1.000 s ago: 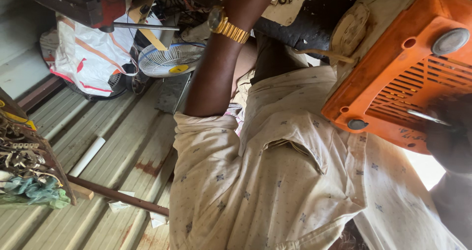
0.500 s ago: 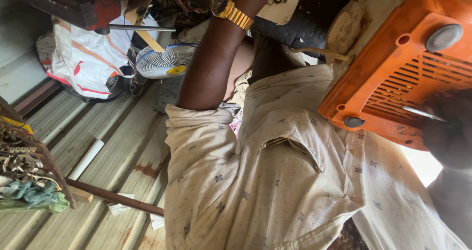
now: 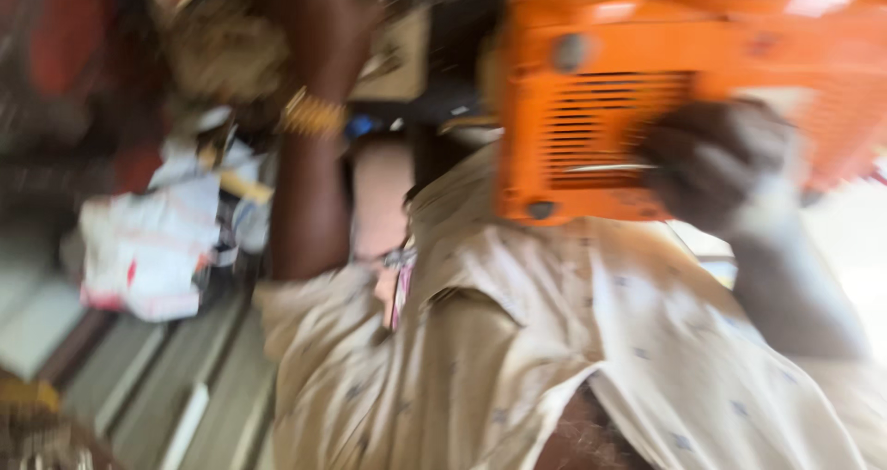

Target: The person uses a screwdriver to remove screws from an orange plastic casing and then works on a beige plastic housing, manipulating internal components and wires. The person handles the objects on their lap in a cluttered workshop environment.

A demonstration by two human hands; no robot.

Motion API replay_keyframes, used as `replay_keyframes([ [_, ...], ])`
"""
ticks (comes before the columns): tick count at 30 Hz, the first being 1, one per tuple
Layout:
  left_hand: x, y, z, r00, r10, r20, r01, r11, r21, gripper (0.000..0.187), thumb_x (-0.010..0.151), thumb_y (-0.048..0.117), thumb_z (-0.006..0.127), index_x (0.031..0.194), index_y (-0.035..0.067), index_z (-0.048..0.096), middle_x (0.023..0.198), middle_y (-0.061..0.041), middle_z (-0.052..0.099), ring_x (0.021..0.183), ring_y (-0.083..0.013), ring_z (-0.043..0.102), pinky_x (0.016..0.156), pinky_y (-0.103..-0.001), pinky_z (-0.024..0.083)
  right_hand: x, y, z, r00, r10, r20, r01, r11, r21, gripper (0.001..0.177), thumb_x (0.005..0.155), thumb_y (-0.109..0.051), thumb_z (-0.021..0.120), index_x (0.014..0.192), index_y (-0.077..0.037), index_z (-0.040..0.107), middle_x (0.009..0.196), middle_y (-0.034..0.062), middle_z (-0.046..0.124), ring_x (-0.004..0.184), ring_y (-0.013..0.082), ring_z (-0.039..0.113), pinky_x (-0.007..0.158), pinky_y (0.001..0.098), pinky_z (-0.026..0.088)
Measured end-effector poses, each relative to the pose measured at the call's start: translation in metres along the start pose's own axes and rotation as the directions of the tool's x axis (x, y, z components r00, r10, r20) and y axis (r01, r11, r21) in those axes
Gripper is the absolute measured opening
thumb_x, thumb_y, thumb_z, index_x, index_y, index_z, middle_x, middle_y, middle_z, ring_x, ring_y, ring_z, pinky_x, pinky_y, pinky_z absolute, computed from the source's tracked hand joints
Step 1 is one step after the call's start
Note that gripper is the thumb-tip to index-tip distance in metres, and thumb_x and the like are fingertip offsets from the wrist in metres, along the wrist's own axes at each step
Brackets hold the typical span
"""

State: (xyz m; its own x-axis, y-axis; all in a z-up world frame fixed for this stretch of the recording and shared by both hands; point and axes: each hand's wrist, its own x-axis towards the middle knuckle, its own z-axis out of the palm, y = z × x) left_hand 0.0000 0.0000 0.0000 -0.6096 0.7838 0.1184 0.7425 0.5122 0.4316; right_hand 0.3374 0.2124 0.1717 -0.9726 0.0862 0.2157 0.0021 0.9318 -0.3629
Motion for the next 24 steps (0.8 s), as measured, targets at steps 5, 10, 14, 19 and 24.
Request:
replay_keyframes([
  [5,-0.023,0.034,-0.044,0.997,0.069,0.027,-0.067,0.995,-0.073,0.015,0.093,0.003,0.077,0.101,0.007,0.065,0.104,-0.013,0.068,0.098,-0.0339,0.066,0.087,-0.045,0.050,-0.022,-0.009,-0.005,0.997,0.041,-0.068,-0.032,0.990,0.137,0.025,0.082,-0.015,0.087,0.103,-0.011,0.073,0.105,0.0052,0.071,0.077,0.0222,0.065,0.063,0.0381,0.050],
  [10,-0.022,0.089,-0.087,0.987,0.117,-0.108,-0.130,0.984,-0.120,0.014,0.097,-0.003,0.069,0.104,0.004,0.060,0.101,-0.011,0.064,0.096,-0.0275,0.064,0.088,-0.040,0.053,-0.076,-0.021,-0.010,0.972,0.135,-0.191,-0.102,0.979,0.174,0.024,0.082,-0.013,0.088,0.101,-0.008,0.073,0.100,0.0063,0.069,0.077,0.0221,0.067,0.064,0.0376,0.052],
  [14,-0.033,0.175,-0.094,0.973,0.228,0.036,-0.166,0.799,-0.579,0.014,0.102,-0.003,0.063,0.113,0.003,0.056,0.109,-0.010,0.060,0.090,-0.0172,0.067,0.082,-0.032,0.057,-0.141,-0.033,-0.012,0.845,0.449,-0.290,-0.353,0.876,0.329,0.021,0.085,-0.004,0.080,0.102,-0.005,0.069,0.106,0.0110,0.068,0.091,0.0257,0.070,0.075,0.0361,0.056],
  [19,-0.036,0.294,-0.052,0.698,0.701,0.146,-0.382,0.537,-0.752,0.016,0.096,0.004,0.070,0.111,0.006,0.064,0.103,-0.010,0.063,0.097,-0.0286,0.065,0.089,-0.041,0.054,-0.200,-0.041,-0.002,0.505,0.781,-0.367,-0.535,0.617,0.577,0.014,0.099,0.000,0.077,0.108,0.001,0.066,0.106,0.0110,0.067,0.088,0.0165,0.065,0.077,0.0279,0.051],
  [24,-0.029,0.352,-0.002,0.514,0.854,0.083,-0.494,0.374,-0.785,0.018,0.099,0.009,0.070,0.115,0.007,0.063,0.109,-0.008,0.062,0.103,-0.0279,0.066,0.094,-0.040,0.055,-0.205,-0.043,0.001,0.442,0.840,-0.314,-0.501,0.521,0.690,0.010,0.104,-0.001,0.075,0.105,0.002,0.065,0.098,0.0074,0.065,0.085,0.0110,0.060,0.075,0.0240,0.047],
])
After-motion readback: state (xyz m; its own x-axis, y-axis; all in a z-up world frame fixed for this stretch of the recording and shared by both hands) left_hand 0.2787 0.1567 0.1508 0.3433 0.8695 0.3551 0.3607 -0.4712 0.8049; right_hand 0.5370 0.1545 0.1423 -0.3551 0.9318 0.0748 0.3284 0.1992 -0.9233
